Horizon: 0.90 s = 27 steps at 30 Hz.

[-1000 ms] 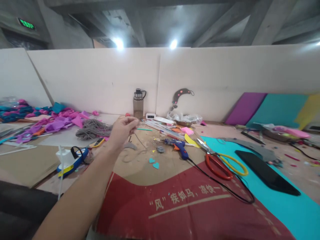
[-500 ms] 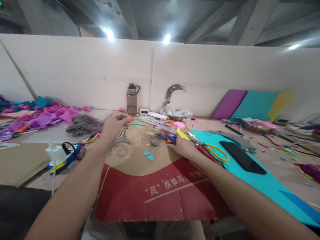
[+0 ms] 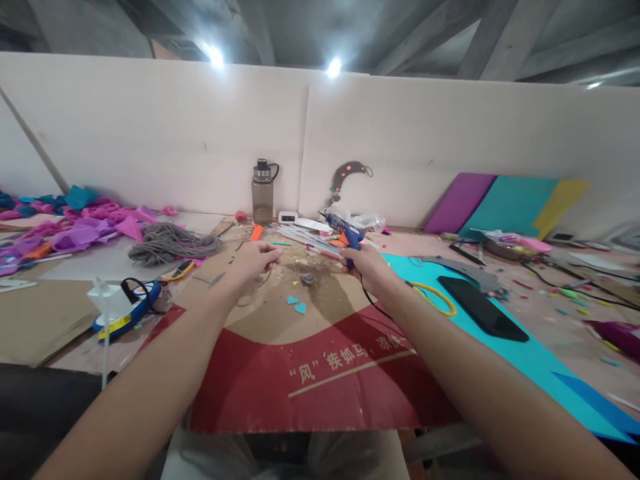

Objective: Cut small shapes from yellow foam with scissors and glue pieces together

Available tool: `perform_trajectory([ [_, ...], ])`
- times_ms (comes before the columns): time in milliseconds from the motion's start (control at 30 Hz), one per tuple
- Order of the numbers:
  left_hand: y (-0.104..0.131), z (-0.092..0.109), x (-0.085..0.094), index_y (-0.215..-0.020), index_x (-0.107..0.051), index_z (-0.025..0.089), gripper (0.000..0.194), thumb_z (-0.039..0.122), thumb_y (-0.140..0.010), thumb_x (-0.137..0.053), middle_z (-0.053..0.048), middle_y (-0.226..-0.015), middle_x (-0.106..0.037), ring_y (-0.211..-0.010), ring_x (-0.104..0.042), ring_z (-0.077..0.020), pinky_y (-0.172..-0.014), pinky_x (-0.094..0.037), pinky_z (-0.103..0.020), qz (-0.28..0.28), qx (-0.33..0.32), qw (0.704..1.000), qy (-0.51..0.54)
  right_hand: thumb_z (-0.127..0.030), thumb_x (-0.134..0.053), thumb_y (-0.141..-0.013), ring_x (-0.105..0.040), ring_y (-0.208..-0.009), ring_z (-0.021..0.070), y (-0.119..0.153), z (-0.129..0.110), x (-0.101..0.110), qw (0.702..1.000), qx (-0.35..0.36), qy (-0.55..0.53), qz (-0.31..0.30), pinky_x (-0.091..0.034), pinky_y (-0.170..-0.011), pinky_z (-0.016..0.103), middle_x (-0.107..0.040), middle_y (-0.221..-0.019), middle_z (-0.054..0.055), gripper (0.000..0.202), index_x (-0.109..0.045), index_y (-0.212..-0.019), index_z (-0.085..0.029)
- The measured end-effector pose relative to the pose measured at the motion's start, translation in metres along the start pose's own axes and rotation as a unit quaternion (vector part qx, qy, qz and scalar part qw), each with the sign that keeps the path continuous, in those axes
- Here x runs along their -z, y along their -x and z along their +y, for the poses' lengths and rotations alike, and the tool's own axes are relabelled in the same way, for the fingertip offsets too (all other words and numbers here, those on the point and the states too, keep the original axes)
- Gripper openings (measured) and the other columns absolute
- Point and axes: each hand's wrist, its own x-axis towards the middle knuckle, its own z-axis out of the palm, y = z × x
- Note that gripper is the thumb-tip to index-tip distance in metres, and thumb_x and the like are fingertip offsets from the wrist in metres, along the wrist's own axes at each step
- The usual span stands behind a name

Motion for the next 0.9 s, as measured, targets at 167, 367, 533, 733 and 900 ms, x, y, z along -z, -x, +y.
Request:
perform_trajectory([
  [167, 0.006, -0.001, -0.011, -0.072, -0.063, 0.014, 0.024, 0.038, -0.071, -0.067, 0.0, -0.063, -0.059, -0.044, -0.04, -0.0049, -0.042, -0.028, -0.02, 0.003, 0.005, 1.0, 0.011, -0.028, -0.068, -0.061, -0.048, -0.05, 0.0083, 0.018, 0.004, -0.007, 0.994, -0.006, -0.104, -0.024, -0.043, -0.046, 0.021, -0.05, -0.062, -0.006, 0.029, -0.048, -0.081, -0.021],
  [367, 0.01, 0.003, -0.014, -0.07, -0.06, 0.014, 0.025, 0.038, -0.072, -0.065, 0.0, -0.061, -0.057, -0.045, -0.039, -0.0052, -0.044, -0.028, -0.021, 0.057, -0.007, 0.998, 0.006, -0.024, -0.068, -0.061, -0.046, -0.052, 0.008, 0.033, 0.001, -0.007, 0.979, 0.042, -0.164, -0.111, -0.041, -0.045, 0.021, -0.057, -0.071, -0.005, 0.034, -0.052, -0.09, -0.021],
  [533, 0.015, 0.009, -0.014, -0.069, -0.06, 0.014, 0.026, 0.04, -0.07, -0.066, 0.001, -0.061, -0.057, -0.045, -0.039, -0.0055, -0.044, -0.027, -0.021, 0.075, -0.028, 0.997, 0.013, -0.026, -0.065, -0.067, -0.047, -0.055, 0.0081, 0.044, -0.005, -0.009, 0.973, 0.048, -0.172, -0.148, -0.04, -0.047, 0.021, -0.059, -0.08, -0.002, 0.03, -0.051, -0.093, -0.02],
  [733, 0.014, 0.009, -0.014, -0.068, -0.06, 0.015, 0.027, 0.042, -0.069, -0.067, 0.001, -0.061, -0.058, -0.045, -0.039, -0.0056, -0.044, -0.027, -0.022, 0.073, -0.03, 0.997, 0.018, -0.029, -0.063, -0.07, -0.043, -0.054, 0.0081, 0.046, -0.004, -0.011, 0.962, 0.086, -0.174, -0.194, -0.038, -0.046, 0.022, -0.059, -0.085, -0.001, 0.029, -0.049, -0.094, -0.022],
  [900, 0.011, 0.005, -0.012, -0.068, -0.059, 0.015, 0.024, 0.038, -0.071, -0.065, 0.002, -0.061, -0.056, -0.045, -0.039, -0.0054, -0.045, -0.026, -0.022, 0.073, -0.034, 0.996, 0.03, -0.032, -0.061, -0.073, -0.044, -0.054, 0.0091, 0.049, -0.003, -0.011, 0.968, 0.09, -0.115, -0.202, -0.039, -0.047, 0.023, -0.058, -0.082, -0.002, 0.024, -0.046, -0.089, -0.024],
])
